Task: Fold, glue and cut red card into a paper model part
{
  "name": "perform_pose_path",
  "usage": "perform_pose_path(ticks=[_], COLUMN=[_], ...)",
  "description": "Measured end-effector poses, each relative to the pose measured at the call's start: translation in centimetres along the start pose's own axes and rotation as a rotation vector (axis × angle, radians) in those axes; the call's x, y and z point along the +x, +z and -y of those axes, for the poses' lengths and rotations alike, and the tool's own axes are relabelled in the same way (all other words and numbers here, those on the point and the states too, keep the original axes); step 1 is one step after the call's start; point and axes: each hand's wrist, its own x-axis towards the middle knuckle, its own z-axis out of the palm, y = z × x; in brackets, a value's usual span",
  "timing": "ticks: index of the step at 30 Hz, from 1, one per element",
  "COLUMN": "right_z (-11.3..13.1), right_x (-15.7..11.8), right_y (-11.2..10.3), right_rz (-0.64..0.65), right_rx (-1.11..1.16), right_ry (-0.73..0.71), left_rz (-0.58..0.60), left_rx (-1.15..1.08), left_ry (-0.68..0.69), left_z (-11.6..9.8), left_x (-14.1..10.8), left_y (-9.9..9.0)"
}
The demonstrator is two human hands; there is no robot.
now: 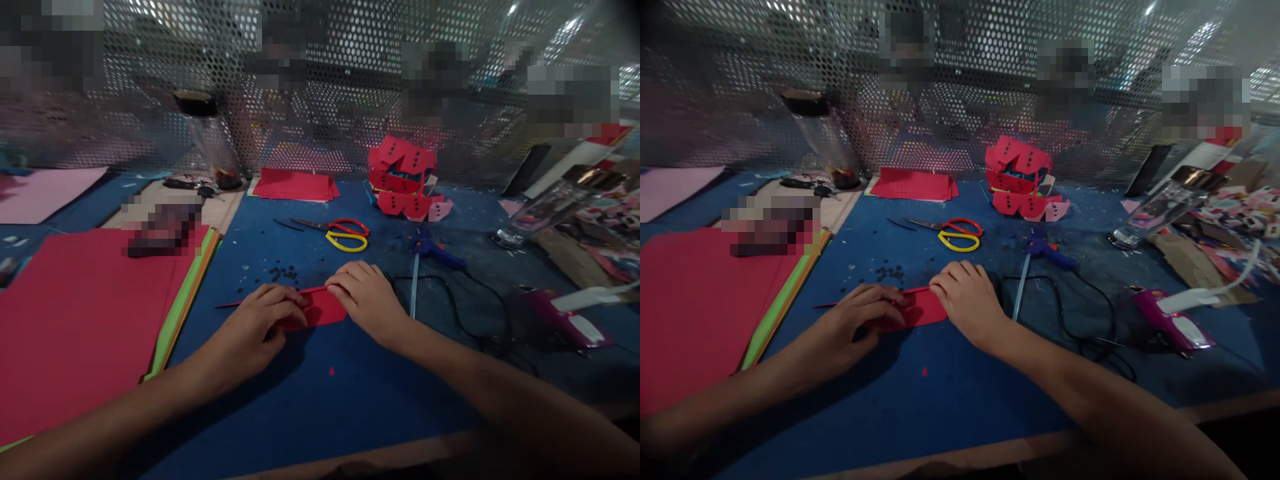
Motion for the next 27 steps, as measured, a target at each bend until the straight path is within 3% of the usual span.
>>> perform_pose_path(ticks=[12,19,23,27], right_z=[-0.5,-0.3,0.0,0.4], right_x=[0.3,0.1,-0.1,-0.2], right_y=[0.7,0.3,-0.2,-0.6], right_rz=[-0.058,-0.129,-0.167,-0.187], right_rx=[-0.046,-0.083,-0.069,-0.077], right_ry=[-0.062,-0.152,-0.172,-0.196], left_rz=[-0.136,-0.275,-0.247,-0.242], left_rx=[0.039,0.172,0.337,0.366], left_ry=[0.032,-0.099,-0.124,-0.127], left_z=[0.5,0.6,1.2,1.5], left_x=[-0.1,0.0,0.0,0.1], left_y=[1.1,0.4,0.1,0.0])
